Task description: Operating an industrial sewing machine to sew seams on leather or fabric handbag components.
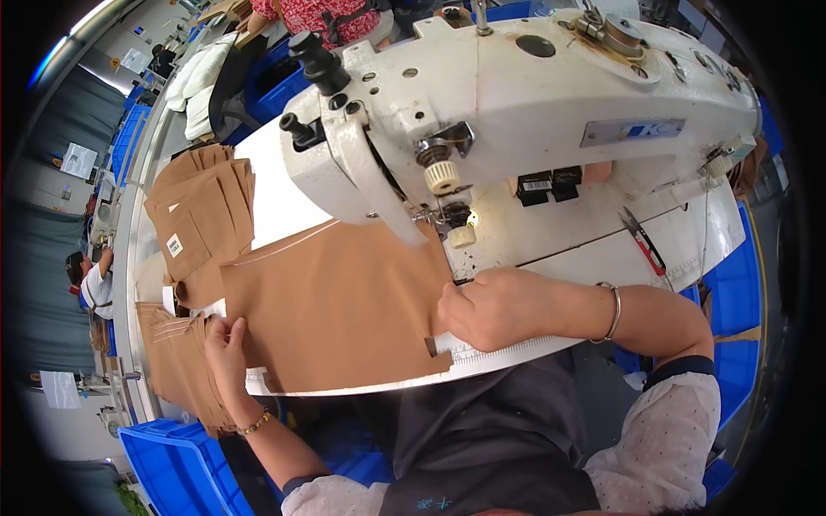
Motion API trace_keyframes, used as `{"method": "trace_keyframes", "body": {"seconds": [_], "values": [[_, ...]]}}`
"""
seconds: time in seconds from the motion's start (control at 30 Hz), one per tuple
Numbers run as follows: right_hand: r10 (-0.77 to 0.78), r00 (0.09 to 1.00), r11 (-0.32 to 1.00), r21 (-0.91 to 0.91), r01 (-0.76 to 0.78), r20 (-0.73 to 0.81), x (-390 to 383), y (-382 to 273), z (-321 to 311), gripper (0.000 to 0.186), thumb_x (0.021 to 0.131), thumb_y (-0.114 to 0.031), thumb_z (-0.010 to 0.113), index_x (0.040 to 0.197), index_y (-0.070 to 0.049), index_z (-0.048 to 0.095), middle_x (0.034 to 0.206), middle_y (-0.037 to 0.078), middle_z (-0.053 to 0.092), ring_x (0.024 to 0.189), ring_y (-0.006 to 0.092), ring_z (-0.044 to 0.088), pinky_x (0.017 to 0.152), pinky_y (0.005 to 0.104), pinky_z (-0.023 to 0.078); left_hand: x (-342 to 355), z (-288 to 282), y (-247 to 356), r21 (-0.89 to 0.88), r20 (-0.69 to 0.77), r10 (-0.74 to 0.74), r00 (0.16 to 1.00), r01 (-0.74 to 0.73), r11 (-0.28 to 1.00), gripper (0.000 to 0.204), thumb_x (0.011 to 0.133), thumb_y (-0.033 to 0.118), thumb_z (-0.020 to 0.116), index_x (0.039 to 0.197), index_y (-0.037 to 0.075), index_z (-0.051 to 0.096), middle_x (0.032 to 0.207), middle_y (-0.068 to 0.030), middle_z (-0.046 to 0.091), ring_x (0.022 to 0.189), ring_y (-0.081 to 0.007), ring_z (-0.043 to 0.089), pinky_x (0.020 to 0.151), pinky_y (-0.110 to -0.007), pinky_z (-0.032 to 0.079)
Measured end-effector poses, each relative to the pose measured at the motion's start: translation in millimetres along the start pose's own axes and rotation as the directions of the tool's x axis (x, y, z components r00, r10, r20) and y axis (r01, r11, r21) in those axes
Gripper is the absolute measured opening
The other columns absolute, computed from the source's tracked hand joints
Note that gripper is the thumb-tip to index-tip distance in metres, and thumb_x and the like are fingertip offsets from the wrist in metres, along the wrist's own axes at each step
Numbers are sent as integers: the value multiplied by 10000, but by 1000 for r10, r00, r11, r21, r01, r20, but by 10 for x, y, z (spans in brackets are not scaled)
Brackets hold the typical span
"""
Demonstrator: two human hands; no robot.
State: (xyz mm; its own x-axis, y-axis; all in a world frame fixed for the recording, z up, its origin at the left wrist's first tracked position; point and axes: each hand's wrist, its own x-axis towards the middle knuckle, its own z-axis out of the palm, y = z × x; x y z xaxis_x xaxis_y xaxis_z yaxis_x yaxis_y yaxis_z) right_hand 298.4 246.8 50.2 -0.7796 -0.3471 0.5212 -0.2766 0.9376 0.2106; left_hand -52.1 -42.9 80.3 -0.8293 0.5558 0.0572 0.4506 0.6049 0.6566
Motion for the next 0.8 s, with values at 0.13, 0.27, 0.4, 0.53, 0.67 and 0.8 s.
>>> {"method": "trace_keyframes", "body": {"seconds": [0.13,0.27,0.4,0.53,0.67,0.8], "values": [[37,997,999,-25,-39,-66,-46,-67,89,166,780,-153,666,742,-11,589,693,92,554,465,143,543,412,291,452,99,-65,13,-24,-95,13,995,-16,1000,288,991,217,678,836,-20,632,671,13,542,628,-99,464,585,-275,365],[66,997,998,10,-65,-41,-61,-149,86,124,809,-135,648,814,-12,630,825,144,633,502,173,595,429,311,480,135,39,-71,558,-46,18,999,10,830,225,967,211,679,997,-12,688,858,-128,681,759,-299,586,745,-409,484],[308,946,943,98,-318,104,-163,-116,-263,88,830,-138,651,871,-59,656,977,107,670,696,185,669,560,336,537,-331,222,693,-42,-197,268,943,-281,959,270,987,229,663,1114,-10,666,1036,-107,698,918,-229,642,816,-371,519],[624,778,760,-176,-625,-71,-392,192,-492,177,830,-147,692,990,-71,692,1139,36,689,931,226,693,761,356,567,-1235,542,1541,-942,335,785,521,182,281,544,1046,453,540,1159,-62,673,1177,-229,676,1112,-333,649,1002,-417,481],[664,741,683,-320,-657,-102,-441,479,-603,229,816,-122,718,1037,-63,731,1189,24,715,1005,249,697,840,364,567,-1653,658,2030,-690,310,951,-17,684,237,411,1093,315,472,1242,-39,620,1325,-186,573,1164,-279,584,976,-348,473],[561,818,729,-391,-562,-129,-637,600,-491,163,804,-116,739,961,-74,755,1083,22,752,937,223,712,795,340,575,-1813,774,1950,-601,216,976,-25,785,153,378,1060,263,575,1247,-64,588,1266,-169,539,1088,-260,575,936,-346,467]]}}
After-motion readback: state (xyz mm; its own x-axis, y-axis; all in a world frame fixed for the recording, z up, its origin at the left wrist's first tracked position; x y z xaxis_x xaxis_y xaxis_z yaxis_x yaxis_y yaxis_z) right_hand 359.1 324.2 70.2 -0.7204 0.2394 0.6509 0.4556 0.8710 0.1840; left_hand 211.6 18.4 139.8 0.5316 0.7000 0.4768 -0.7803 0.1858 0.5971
